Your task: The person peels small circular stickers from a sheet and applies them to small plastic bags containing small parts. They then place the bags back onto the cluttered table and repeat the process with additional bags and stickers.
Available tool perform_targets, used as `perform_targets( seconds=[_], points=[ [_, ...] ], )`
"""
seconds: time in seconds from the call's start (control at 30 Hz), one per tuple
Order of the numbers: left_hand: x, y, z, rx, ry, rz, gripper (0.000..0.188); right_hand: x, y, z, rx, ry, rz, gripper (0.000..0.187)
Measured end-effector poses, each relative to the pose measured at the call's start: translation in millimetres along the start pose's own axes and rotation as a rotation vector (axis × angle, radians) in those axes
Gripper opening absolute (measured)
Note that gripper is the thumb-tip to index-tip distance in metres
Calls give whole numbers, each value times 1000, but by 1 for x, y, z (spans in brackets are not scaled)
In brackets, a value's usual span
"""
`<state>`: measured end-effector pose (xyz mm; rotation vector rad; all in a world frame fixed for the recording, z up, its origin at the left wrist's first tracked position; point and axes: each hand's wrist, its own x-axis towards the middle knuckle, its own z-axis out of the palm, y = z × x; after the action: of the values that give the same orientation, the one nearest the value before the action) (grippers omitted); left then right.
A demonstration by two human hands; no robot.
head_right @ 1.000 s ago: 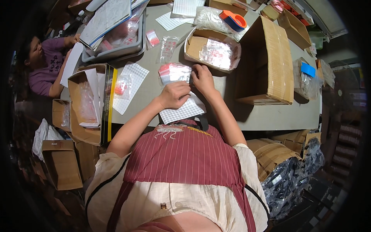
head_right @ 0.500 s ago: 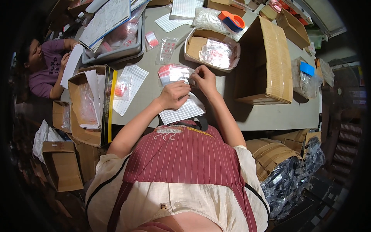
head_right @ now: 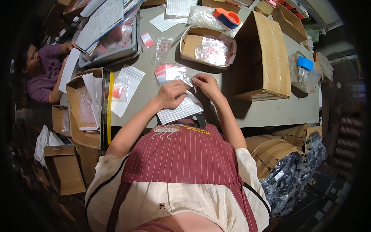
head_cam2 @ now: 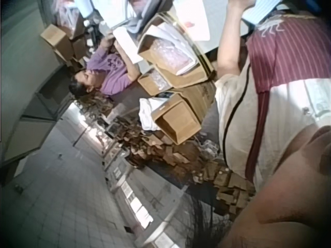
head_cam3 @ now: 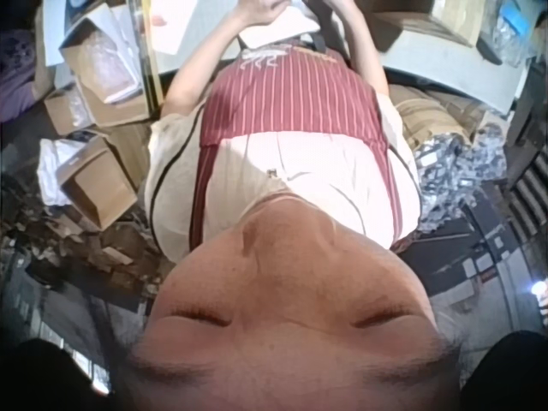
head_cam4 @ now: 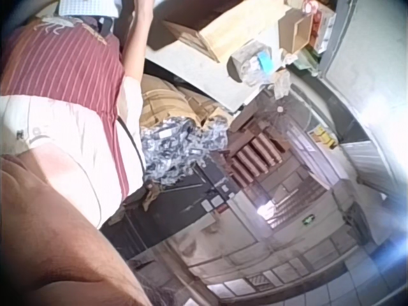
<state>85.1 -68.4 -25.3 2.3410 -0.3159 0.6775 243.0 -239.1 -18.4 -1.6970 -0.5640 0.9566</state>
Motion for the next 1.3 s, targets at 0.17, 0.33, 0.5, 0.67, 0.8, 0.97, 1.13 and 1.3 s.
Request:
perform_targets(
  seconds=[0.17, 0.33, 0.5, 0.67, 0.8, 0.97, 1.13, 1.3],
  points=[
    [-1, 1, 0, -12, -25, -29, 15, -11, -8, -3, 92, -21, 52, 20],
    [-4, -1, 0, 63, 13, 21, 16, -23, -21, -12, 276, -57, -36, 22],
    [-2, -2, 1, 41, -25, -2, 14, -5, 2, -11, 153, -19, -9, 19],
    [-3, -1, 1, 15, -22, -24, 13, 10, -3, 1, 131, 172, -161, 19],
    [-1, 0, 0, 26, -15, 3, 10, 23, -27, -19, 25, 422, -376, 25],
    [-2, -1, 1, -7, -30, -34, 10, 49, -59, -61, -899, 693, -468, 27],
    [-6, -2, -3, -134, 7, -287, 18, 12, -52, -47, -844, 679, -679, 27],
    [1, -4, -8, -267, 40, -457, 32, -51, -26, -11, -460, 271, -300, 20]
  ],
)
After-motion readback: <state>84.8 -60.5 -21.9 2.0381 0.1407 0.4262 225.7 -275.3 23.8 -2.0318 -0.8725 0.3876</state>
